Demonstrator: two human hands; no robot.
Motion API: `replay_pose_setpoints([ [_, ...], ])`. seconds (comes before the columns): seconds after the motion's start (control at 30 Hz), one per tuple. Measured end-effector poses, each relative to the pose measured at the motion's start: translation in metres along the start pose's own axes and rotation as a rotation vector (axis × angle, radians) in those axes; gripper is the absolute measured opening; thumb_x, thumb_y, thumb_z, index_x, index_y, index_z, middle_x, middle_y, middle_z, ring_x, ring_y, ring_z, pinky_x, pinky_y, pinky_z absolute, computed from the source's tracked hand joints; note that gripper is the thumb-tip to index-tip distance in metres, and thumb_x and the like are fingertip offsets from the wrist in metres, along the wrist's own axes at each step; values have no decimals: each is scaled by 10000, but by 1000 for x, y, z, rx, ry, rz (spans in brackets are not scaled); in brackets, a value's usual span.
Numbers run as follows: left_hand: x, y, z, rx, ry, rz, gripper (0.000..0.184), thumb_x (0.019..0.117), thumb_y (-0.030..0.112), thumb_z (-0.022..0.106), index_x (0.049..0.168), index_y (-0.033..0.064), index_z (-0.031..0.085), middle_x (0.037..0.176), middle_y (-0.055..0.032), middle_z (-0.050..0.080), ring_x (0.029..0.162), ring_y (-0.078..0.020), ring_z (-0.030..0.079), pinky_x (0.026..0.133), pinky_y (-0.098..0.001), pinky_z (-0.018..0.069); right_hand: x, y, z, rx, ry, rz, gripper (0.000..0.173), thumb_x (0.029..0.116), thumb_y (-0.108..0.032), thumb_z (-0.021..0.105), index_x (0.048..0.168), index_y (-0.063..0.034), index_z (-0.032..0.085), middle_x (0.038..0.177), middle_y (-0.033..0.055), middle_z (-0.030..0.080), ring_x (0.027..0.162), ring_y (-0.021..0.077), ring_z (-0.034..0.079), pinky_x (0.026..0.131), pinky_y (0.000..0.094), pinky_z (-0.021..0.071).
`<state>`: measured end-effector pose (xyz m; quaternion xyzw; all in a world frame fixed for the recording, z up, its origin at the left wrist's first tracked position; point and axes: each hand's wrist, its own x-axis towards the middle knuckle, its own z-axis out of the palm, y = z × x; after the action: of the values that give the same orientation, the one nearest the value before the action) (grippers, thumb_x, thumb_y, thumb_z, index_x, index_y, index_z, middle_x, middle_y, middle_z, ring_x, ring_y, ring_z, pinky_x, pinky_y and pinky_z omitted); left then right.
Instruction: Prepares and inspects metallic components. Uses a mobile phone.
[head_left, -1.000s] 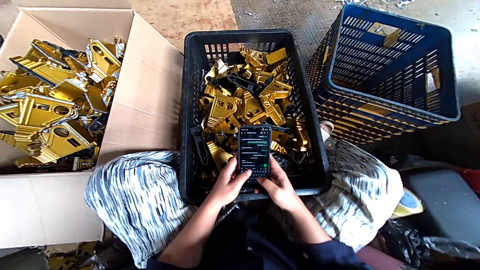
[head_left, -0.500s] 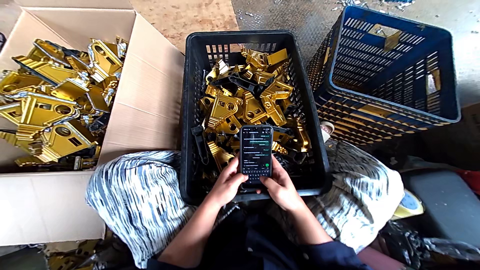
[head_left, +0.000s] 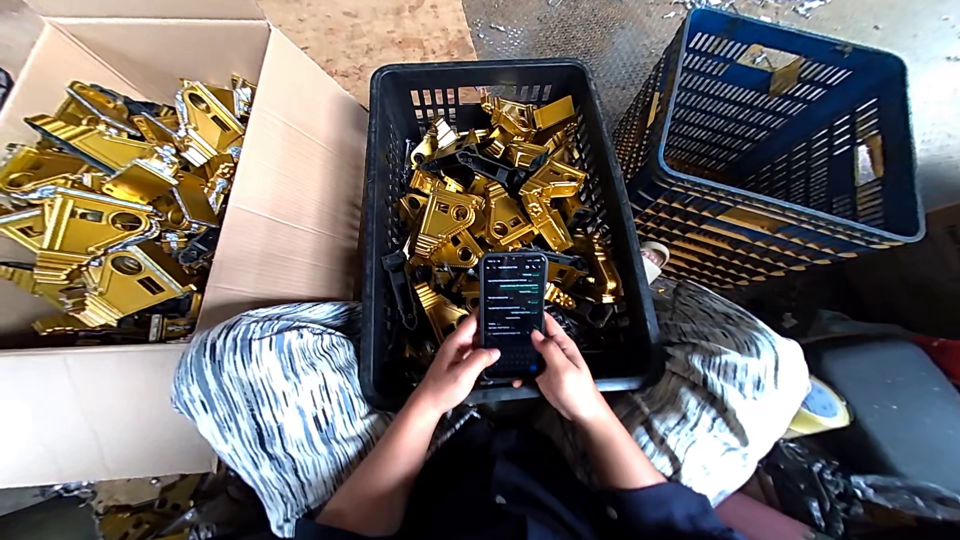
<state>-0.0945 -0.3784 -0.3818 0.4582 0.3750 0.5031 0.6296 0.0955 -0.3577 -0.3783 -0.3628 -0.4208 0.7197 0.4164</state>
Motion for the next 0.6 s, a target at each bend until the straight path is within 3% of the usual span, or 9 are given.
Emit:
replay_pose_setpoints([
  [0.1, 0, -1, -2, -4, -40, 4, 577, 923, -17, 473, 1486, -60, 356, 1270, -122, 652, 1144, -163, 657, 1021, -356, 540, 0, -1, 1, 24, 2, -2, 394, 1090, -131, 278, 1425, -23, 454, 1132, 163, 695, 892, 240, 734, 614, 362, 629],
  [0.37, 1, 0, -3, -37, -44, -17, 620, 899, -47, 471, 1502, -55, 328, 1267, -128, 657, 1137, -170, 664, 1016, -359, 546, 0, -1, 0, 41, -20, 1, 415, 1036, -73, 320, 1426, -14, 448, 1149, 162, 685, 893, 240, 728, 609, 358, 624],
  [0.6, 0, 0, -3, -80, -64, -21, 645, 878, -60, 472, 1502, -60, 310, 1269, -116, 652, 1139, -162, 661, 1020, -355, 542, -1, -2, 2, -43, 1, -12, 363, 1033, -57, 464, 1391, 3, 458, 1115, 151, 698, 858, 223, 739, 591, 335, 633],
])
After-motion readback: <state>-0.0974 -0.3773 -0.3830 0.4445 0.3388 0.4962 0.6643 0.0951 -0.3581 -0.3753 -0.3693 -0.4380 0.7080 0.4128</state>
